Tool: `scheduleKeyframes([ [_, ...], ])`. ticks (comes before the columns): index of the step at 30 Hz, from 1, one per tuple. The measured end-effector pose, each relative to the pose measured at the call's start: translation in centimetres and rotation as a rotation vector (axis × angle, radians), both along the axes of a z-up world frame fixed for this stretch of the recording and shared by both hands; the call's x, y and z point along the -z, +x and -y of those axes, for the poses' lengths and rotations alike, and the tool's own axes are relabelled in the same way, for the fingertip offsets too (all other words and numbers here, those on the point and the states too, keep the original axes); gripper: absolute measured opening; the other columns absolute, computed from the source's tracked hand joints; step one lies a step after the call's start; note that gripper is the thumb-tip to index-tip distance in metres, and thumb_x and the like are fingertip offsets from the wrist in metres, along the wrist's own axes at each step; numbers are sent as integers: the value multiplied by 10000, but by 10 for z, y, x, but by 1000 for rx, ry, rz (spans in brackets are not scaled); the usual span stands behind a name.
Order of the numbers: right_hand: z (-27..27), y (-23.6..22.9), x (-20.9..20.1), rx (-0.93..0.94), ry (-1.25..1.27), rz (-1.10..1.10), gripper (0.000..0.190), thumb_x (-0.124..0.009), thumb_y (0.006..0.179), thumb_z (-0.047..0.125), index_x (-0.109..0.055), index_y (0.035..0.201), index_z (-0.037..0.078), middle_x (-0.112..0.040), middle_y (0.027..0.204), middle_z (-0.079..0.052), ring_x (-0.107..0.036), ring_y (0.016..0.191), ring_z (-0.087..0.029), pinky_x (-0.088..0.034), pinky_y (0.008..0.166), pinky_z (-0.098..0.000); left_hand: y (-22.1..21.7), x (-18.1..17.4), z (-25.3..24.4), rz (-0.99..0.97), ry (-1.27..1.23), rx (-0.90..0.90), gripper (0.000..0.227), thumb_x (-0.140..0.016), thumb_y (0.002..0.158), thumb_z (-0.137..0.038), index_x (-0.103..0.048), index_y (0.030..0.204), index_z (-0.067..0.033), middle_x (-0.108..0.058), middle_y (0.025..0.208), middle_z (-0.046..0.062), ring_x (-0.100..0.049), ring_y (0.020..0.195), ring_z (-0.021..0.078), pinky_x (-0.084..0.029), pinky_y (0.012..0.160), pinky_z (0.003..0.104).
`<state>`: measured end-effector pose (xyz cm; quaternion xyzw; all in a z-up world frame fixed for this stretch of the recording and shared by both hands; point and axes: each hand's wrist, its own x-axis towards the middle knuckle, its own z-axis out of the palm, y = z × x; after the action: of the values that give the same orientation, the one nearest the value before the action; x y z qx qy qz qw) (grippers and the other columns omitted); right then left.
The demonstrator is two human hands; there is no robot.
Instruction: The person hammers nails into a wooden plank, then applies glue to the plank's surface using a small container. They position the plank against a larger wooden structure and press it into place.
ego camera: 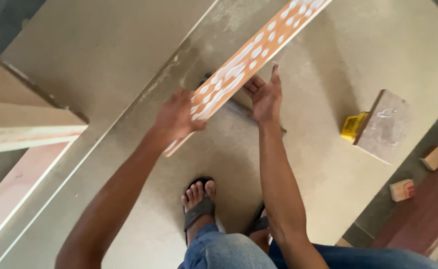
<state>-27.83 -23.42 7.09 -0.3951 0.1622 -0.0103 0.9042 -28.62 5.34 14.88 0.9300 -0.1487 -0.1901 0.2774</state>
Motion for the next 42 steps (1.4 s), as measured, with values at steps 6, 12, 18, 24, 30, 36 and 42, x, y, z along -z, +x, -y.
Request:
scheduleKeyframes([
  [6,-23,-29,-15,-96,-464,155,952,-522,965,11,-38,1746,260,-645,991,-125,-588,809,-186,-549,759,-353,-14,-14,-70,-168,238,39,856,-832,652,-476,-567,1330,-27,-610,1313,162,-590,1264,333,-496,1044,432],
  [12,-51,-3,-53,-564,-822,243,1082,-431,848,-117,72,1713,295,-684,912,-97,-606,713,-147,-550,662,-293,0,-23,-87,-135,83,43,909,-872,611,-462,-570,1346,-21,-580,1328,212,-542,1241,365,-454,1007,444],
  [18,-57,16,-61,-627,-1196,134,1035,-474,893,-95,67,1695,271,-738,887,-135,-690,661,-168,-599,612,-322,3,-38,-91,-191,10,6,794,-859,625,-451,-664,1261,-17,-653,1279,202,-603,1215,353,-482,1030,421],
  [24,-74,-22,-33,-497,-1278,410,1077,-486,825,-106,66,1691,219,-728,972,-151,-719,805,-227,-620,700,-330,19,-47,-94,-224,29,-18,837,-916,621,-456,-653,1288,-23,-650,1266,203,-615,1165,361,-487,980,432],
  [30,-77,-54,-47,-558,-624,75,822,-486,878,-53,-169,1627,65,-714,1181,-210,-715,843,-287,-640,721,-407,22,-51,-97,-244,102,-44,786,-896,636,-441,-666,1270,-38,-665,1275,188,-615,1205,348,-487,1016,442],
  [36,-49,-30,-76,-577,45,43,1005,-526,876,67,-25,1727,252,-707,1139,-225,-736,884,-274,-647,791,-428,14,-40,-96,-182,43,-22,806,-911,625,-432,-644,1273,-34,-619,1302,184,-561,1238,347,-460,1002,441],
  [42,-40,14,-62,-567,-1186,205,1020,-497,919,-47,130,1678,219,-757,998,-191,-721,819,-327,-610,695,-426,9,-50,-94,-287,15,-82,783,-889,622,-419,-670,1283,-60,-665,1289,161,-627,1208,313,-498,1020,411],
])
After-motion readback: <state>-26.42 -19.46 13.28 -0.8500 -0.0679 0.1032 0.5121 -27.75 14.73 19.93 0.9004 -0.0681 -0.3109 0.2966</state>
